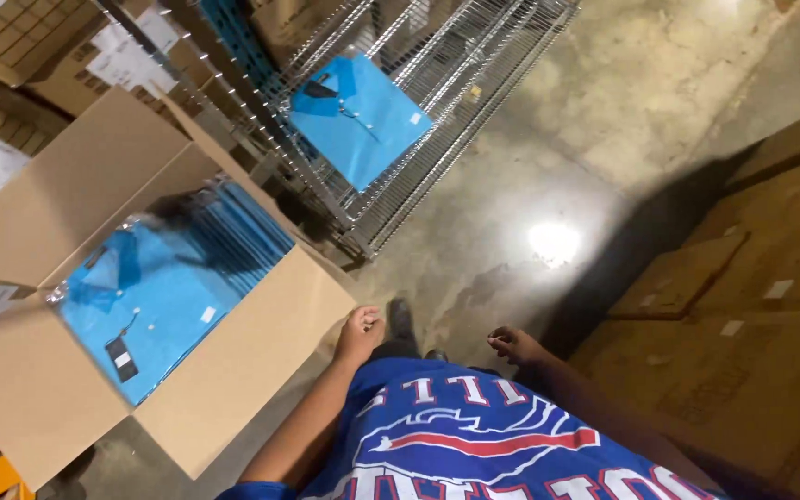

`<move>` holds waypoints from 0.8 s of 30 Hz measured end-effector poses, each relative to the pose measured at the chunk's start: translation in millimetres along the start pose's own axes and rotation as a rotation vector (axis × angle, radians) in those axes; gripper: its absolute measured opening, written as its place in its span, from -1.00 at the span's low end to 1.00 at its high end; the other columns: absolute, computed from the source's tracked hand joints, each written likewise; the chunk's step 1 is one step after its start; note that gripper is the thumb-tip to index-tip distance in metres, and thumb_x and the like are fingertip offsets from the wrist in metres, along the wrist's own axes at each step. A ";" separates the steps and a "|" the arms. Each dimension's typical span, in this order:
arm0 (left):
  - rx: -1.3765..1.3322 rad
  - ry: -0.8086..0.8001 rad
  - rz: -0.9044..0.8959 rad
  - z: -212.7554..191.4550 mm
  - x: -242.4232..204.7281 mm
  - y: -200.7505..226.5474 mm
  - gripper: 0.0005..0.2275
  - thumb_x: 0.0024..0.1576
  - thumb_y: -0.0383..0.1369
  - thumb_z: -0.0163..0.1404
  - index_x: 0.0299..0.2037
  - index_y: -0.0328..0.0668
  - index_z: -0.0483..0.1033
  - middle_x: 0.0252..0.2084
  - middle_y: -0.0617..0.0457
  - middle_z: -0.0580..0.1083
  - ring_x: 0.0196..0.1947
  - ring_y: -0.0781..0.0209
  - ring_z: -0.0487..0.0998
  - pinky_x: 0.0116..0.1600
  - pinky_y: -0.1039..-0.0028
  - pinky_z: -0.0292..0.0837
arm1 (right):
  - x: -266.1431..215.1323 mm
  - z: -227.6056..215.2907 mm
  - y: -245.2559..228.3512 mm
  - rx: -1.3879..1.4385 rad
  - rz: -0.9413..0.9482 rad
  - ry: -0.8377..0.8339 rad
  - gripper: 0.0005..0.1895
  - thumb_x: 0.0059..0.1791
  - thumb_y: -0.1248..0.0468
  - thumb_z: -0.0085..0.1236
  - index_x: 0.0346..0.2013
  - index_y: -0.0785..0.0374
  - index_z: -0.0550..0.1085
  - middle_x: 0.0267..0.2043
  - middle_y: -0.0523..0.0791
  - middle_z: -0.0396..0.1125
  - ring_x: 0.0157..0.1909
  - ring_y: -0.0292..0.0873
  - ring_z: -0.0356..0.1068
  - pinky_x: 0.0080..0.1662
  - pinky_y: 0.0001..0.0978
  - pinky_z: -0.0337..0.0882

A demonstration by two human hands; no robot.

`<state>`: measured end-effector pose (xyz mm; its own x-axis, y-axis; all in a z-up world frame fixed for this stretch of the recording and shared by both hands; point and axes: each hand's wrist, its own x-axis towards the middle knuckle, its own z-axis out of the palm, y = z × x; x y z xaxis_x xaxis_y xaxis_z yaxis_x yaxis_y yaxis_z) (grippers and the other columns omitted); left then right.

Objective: The person picks packaged shirts from a metal shelf and places them into cardboard boxes in a warehouse.

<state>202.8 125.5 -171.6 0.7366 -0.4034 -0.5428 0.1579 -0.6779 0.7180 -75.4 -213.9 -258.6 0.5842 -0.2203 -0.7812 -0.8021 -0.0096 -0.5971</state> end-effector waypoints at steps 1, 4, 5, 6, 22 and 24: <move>0.003 -0.005 -0.001 0.8 0.2 7.0 -0.64 0.19 -0.12 0.15 0.21 0.20 0.61 0.04 0.12 0.70 -0.03 0.15 0.71 0.06 0.31 0.64 | -2.4 -3.1 -9.4 0.004 0.004 0.001 -0.40 0.10 -0.11 0.33 0.30 0.18 0.54 0.17 0.23 0.52 0.10 0.12 0.63 -0.12 -0.16 0.73; 0.025 -0.046 -0.001 8.3 17.2 18.0 -0.62 0.19 -0.13 0.15 0.23 0.17 0.61 0.04 0.06 0.70 -0.01 0.09 0.71 0.07 0.27 0.63 | 1.5 -18.8 -38.6 0.065 0.007 0.009 -0.36 0.12 -0.07 0.31 0.34 0.28 0.48 0.22 0.26 0.49 0.17 0.16 0.58 -0.04 -0.09 0.68; 0.032 -0.059 -0.007 14.4 32.0 13.6 -0.62 0.19 -0.10 0.15 0.22 0.20 0.60 0.03 0.10 0.70 -0.03 0.14 0.71 0.06 0.30 0.62 | 9.7 -25.8 -46.2 0.073 -0.034 0.002 -0.36 0.11 -0.08 0.33 0.33 0.26 0.49 0.19 0.21 0.51 0.13 0.10 0.58 -0.04 -0.12 0.67; 0.038 -0.072 -0.014 22.0 46.9 9.4 -0.62 0.18 -0.08 0.15 0.22 0.23 0.60 0.02 0.13 0.70 -0.04 0.19 0.71 0.05 0.33 0.62 | 18.3 -34.1 -53.5 0.079 -0.074 -0.005 -0.37 0.11 -0.08 0.34 0.32 0.25 0.50 0.16 0.15 0.53 0.08 0.03 0.58 -0.03 -0.15 0.66; -0.431 0.155 -0.079 -7.8 201.6 202.6 -0.37 0.29 0.02 0.16 0.49 -0.09 0.33 0.43 -0.21 0.44 0.48 -0.21 0.40 0.46 0.00 0.40 | 72.8 -183.5 -359.5 -0.126 -0.320 -0.025 -0.07 0.10 -0.07 0.32 0.60 0.28 0.13 0.53 0.34 0.16 0.52 0.48 0.19 0.44 0.36 0.29; -0.418 0.267 -0.043 -20.2 226.7 213.3 -0.38 0.26 0.09 0.21 0.42 -0.05 0.40 0.40 -0.14 0.49 0.43 -0.14 0.47 0.48 0.07 0.40 | 101.9 -191.7 -381.4 -0.142 -0.414 0.008 -0.09 0.12 0.00 0.30 0.62 0.27 0.09 0.54 0.34 0.13 0.52 0.50 0.17 0.47 0.40 0.24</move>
<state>416.8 -98.2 -132.7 0.8577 -0.1716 -0.4846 0.4018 -0.3642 0.8402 266.2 -419.7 -75.5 0.8596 -0.1768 -0.4795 -0.5098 -0.2329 -0.8281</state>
